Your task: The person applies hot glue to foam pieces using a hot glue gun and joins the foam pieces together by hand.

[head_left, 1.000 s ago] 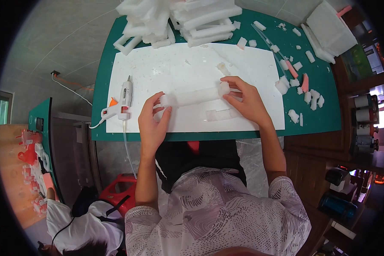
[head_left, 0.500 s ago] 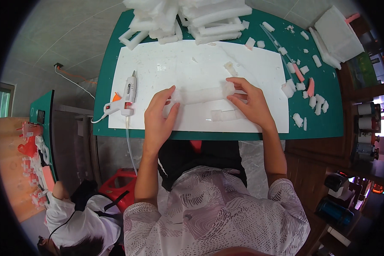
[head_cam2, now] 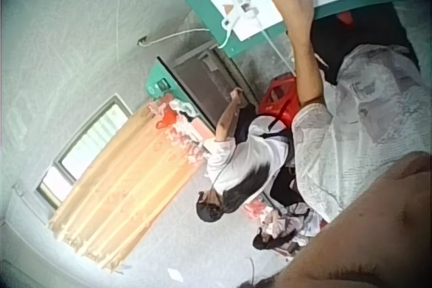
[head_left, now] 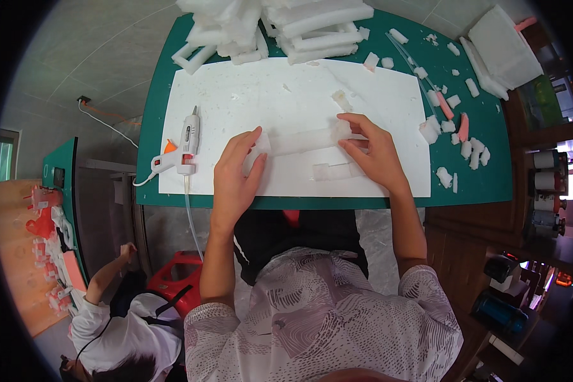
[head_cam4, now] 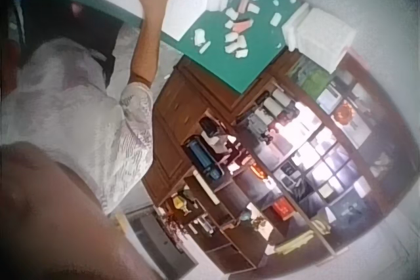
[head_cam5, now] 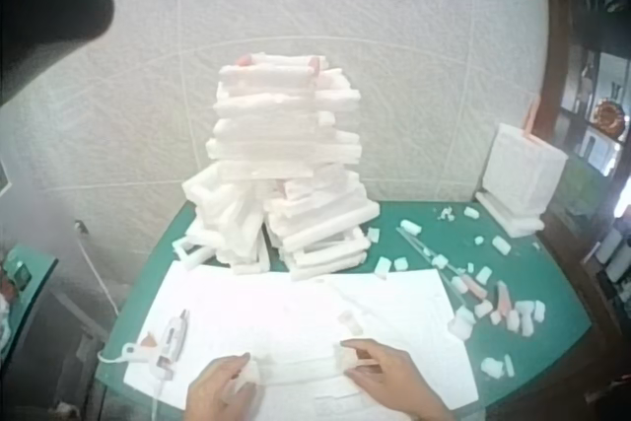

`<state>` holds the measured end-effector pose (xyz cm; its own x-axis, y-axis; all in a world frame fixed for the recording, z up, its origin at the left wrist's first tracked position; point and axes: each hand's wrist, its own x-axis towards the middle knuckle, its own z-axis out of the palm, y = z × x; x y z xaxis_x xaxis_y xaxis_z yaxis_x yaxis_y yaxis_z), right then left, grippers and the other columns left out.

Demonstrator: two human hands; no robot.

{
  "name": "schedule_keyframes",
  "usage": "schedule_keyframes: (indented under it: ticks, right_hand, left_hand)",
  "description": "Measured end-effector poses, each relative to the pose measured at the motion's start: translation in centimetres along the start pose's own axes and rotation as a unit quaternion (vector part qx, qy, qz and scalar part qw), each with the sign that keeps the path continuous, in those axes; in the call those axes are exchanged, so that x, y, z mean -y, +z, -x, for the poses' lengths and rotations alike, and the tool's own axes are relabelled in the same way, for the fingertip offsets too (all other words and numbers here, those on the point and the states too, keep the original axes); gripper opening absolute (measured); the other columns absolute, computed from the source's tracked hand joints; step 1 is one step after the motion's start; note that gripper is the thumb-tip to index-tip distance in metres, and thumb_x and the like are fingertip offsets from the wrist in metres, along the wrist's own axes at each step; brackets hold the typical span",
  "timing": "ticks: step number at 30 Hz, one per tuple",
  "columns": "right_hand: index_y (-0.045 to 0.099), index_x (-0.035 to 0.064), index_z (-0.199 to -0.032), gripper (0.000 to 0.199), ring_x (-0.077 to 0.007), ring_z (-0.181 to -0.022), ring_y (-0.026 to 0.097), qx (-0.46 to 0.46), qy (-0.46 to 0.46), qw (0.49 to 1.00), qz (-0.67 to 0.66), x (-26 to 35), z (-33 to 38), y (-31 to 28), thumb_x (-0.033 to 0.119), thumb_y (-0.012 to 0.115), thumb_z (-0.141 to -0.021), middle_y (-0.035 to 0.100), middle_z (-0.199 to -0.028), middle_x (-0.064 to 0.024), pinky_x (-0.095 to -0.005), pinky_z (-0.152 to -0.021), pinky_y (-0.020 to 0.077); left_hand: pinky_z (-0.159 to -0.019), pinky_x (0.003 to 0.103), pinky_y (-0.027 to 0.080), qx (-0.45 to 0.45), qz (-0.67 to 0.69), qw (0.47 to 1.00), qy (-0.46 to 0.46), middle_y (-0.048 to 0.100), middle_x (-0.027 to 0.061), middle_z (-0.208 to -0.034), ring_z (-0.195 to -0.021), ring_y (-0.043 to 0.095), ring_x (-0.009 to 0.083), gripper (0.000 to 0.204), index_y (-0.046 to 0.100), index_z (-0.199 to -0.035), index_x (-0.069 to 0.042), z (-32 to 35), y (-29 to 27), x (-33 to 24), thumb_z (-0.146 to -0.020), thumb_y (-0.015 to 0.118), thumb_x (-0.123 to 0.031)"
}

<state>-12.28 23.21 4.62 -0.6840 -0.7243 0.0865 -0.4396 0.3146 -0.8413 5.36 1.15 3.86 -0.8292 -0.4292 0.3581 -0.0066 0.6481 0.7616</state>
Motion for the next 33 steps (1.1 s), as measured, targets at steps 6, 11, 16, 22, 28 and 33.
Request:
schedule_keyframes:
  ticks: [6,11,16,22,28,33]
  right_hand:
    - [0.060,0.0099,-0.132,0.045,-0.0285,-0.114,0.063,-0.016,0.003,1.000,-0.011,-0.5,0.1,-0.2,0.003,0.067,-0.088,0.063,-0.131,-0.0115,-0.0338,-0.089,0.0575]
    - [0.060,0.0106,-0.134,0.048,-0.0262,-0.112,0.062,-0.066,-0.001,0.998,-0.012,-0.9,0.0,-1.1,-0.001,0.064,-0.087,0.063,-0.132,-0.0110,-0.0324,-0.088,0.0564]
    - [0.059,0.0104,-0.137,0.053,-0.0238,-0.108,0.062,-0.122,-0.041,0.989,0.079,-1.2,-0.1,-1.3,-0.004,0.062,-0.086,0.063,-0.131,-0.0140,-0.0310,-0.087,0.0548]
    - [0.059,0.0107,-0.137,0.052,-0.0218,-0.097,0.064,-0.079,0.027,0.995,0.054,-1.7,-0.2,-1.0,-0.002,0.065,-0.087,0.067,-0.112,-0.0127,-0.0301,-0.081,0.0537]
    - [0.060,0.0120,-0.137,0.050,-0.0147,-0.094,0.060,-0.109,0.032,0.993,-0.010,-2.5,-0.1,-1.5,-0.002,0.066,-0.088,0.064,-0.102,-0.0078,-0.0254,-0.080,0.0519]
    - [0.059,0.0127,-0.137,0.051,-0.0142,-0.089,0.060,-0.124,0.026,0.992,0.009,-2.7,0.6,-2.2,0.003,0.068,-0.089,0.062,-0.099,-0.0067,-0.0254,-0.078,0.0517]
  left_hand:
    - [-0.089,0.036,0.053,0.002,-0.002,1.000,0.001,0.065,0.0188,-0.119,-0.103,0.065,0.0314,0.041,0.062,-0.127,0.000,-0.1,0.2,0.0,-0.087,0.067,0.000]
    - [-0.090,0.035,0.053,0.001,-0.008,1.000,-0.001,0.064,0.0188,-0.120,-0.103,0.065,0.0315,0.041,0.062,-0.128,-0.001,0.1,0.1,0.1,-0.087,0.067,-0.001]
    - [-0.091,0.036,0.052,0.004,0.002,1.000,0.005,0.064,0.0187,-0.121,-0.104,0.065,0.0321,0.042,0.061,-0.129,-0.001,-0.1,0.1,0.2,-0.088,0.067,-0.001]
    - [-0.091,0.035,0.052,-0.003,0.005,1.000,0.008,0.065,0.0191,-0.119,-0.101,0.065,0.0299,0.043,0.061,-0.130,0.001,0.1,0.0,0.5,-0.087,0.067,0.000]
    - [-0.089,0.034,0.052,-0.007,0.003,1.000,0.013,0.065,0.0184,-0.116,-0.097,0.065,0.0283,0.043,0.061,-0.129,0.001,0.1,0.1,0.5,-0.087,0.067,0.001]
    - [-0.088,0.034,0.052,-0.005,-0.001,1.000,0.020,0.065,0.0183,-0.116,-0.096,0.065,0.0280,0.043,0.061,-0.130,0.001,-0.1,0.4,0.5,-0.087,0.066,0.000]
